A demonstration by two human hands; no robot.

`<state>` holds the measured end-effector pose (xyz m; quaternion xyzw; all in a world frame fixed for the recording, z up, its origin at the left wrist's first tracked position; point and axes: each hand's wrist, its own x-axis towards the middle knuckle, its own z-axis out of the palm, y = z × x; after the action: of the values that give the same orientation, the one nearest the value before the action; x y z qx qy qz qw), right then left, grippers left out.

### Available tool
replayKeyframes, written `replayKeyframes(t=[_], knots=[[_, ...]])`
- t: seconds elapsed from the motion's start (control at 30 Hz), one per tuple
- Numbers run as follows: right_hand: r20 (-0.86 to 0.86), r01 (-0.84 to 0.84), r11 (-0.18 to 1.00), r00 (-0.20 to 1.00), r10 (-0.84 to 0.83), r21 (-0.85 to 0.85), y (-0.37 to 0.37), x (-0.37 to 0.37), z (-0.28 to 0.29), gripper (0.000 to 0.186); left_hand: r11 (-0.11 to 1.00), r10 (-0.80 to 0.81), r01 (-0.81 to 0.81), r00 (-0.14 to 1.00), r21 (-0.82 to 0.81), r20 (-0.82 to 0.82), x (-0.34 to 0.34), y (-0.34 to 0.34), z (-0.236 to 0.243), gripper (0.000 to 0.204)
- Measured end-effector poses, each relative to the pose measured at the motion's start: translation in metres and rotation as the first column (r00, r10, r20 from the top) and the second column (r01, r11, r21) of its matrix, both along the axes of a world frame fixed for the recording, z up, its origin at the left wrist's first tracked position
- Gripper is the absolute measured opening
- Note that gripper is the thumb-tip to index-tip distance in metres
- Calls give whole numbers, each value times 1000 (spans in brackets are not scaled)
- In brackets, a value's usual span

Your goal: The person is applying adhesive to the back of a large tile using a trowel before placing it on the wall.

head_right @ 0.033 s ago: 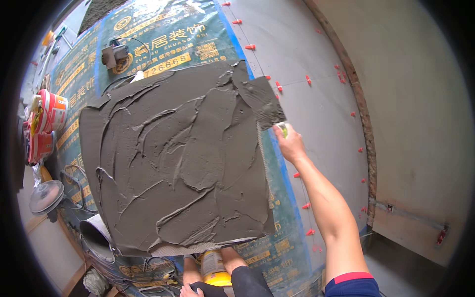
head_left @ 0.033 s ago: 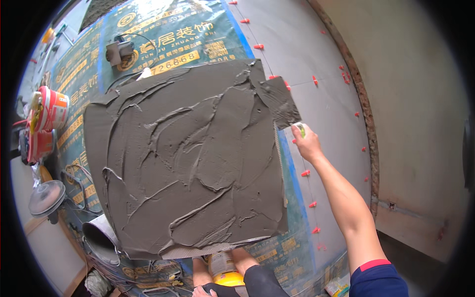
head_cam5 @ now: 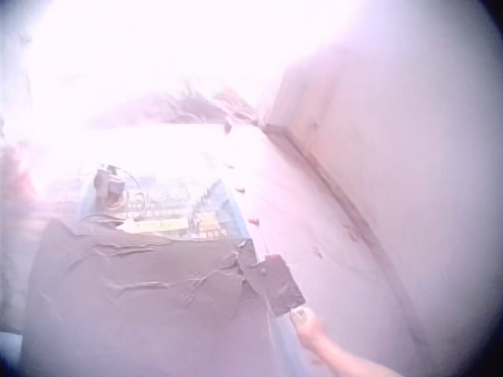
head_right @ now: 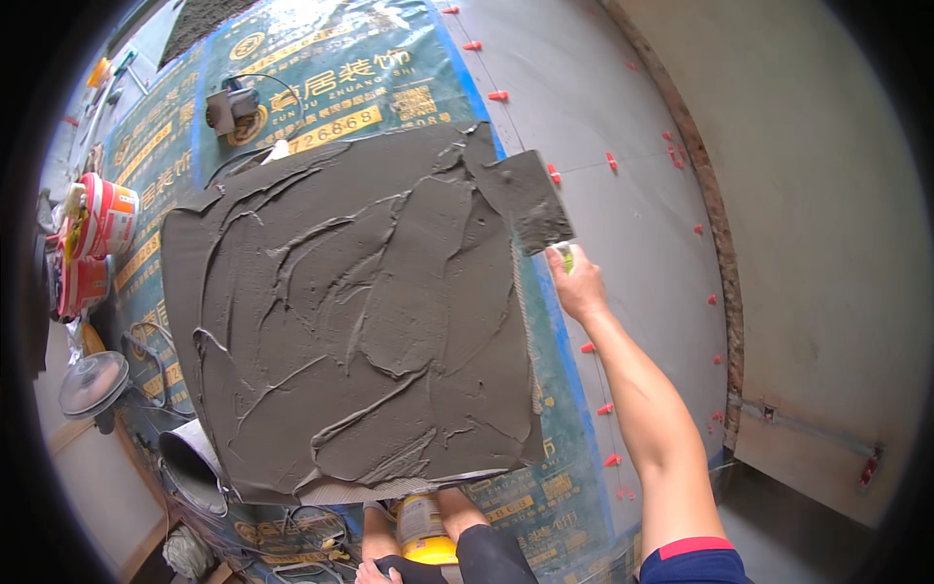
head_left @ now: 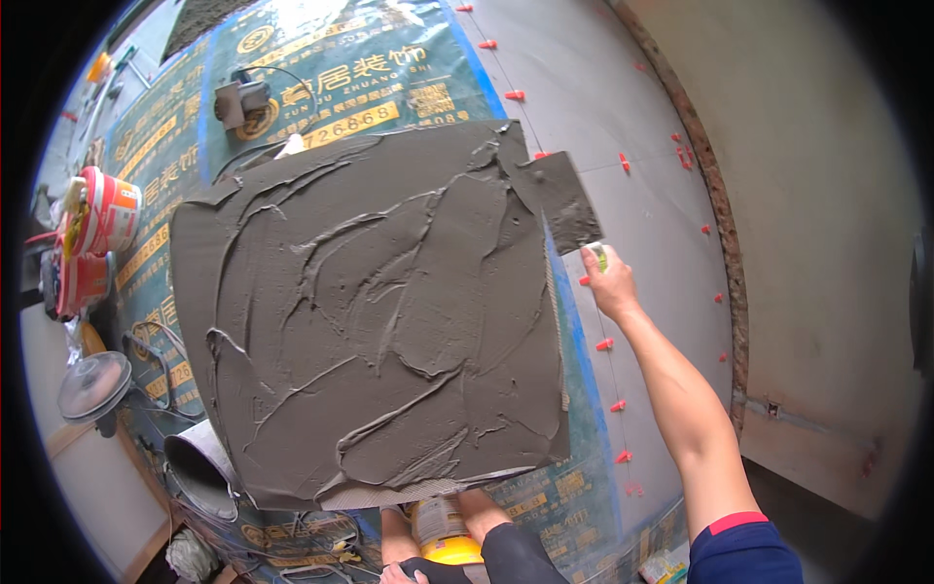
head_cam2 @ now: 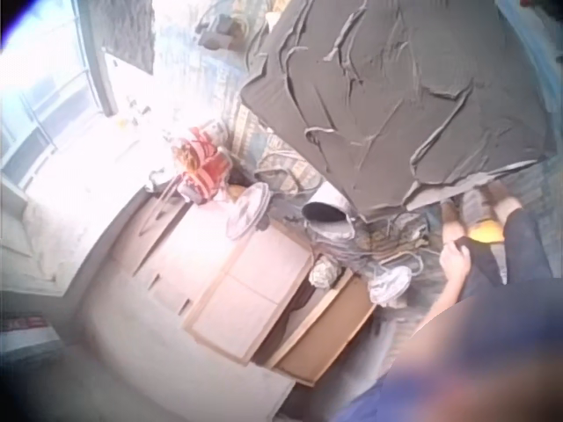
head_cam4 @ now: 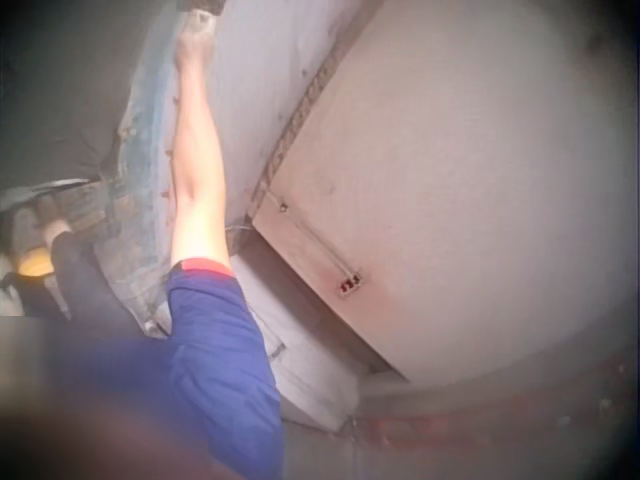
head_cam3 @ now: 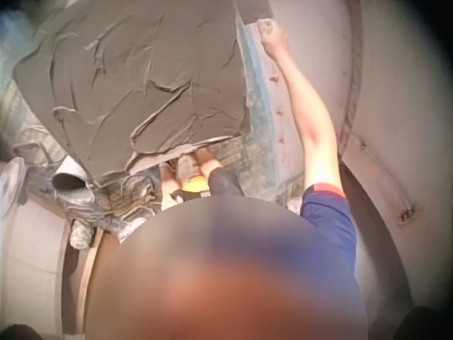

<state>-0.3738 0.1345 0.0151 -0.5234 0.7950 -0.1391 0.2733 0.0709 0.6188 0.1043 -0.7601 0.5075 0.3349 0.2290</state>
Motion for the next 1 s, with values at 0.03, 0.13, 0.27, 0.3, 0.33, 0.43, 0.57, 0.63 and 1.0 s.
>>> replayKeyframes(t=[0.03,0.13,0.27,0.3,0.33,0.43,0.57,0.63,1.0], knots=[[-62,40,999,997,-41,-11,-5,2,1,53,1000,7,-7,1000,0,12,-2,0,2,51],[-188,19,991,981,-43,-130,-27,-2,10,52,1000,20,-20,1000,-3,-4,-8,2,-4,56],[471,23,998,881,-49,61,-63,47,22,51,997,66,-66,998,-35,-10,-3,6,5,52],[543,71,983,826,-153,169,-69,58,23,50,995,100,-101,995,-8,-20,-4,2,6,50],[595,106,954,760,-259,280,-73,69,23,49,991,136,-135,990,19,-29,-7,-3,8,49],[607,56,959,764,-220,277,-65,117,18,49,984,175,-175,984,12,-25,-9,-3,10,48],[655,-92,946,742,-144,312,-36,217,25,51,984,176,-176,984,30,-9,-11,-3,11,46],[560,-246,951,822,104,185,-11,273,-10,58,970,236,-233,971,68,-30,-13,2,12,46],[205,-700,662,713,671,268,13,390,24,52,958,279,-280,960,-64,-25,-11,34,-12,48]])
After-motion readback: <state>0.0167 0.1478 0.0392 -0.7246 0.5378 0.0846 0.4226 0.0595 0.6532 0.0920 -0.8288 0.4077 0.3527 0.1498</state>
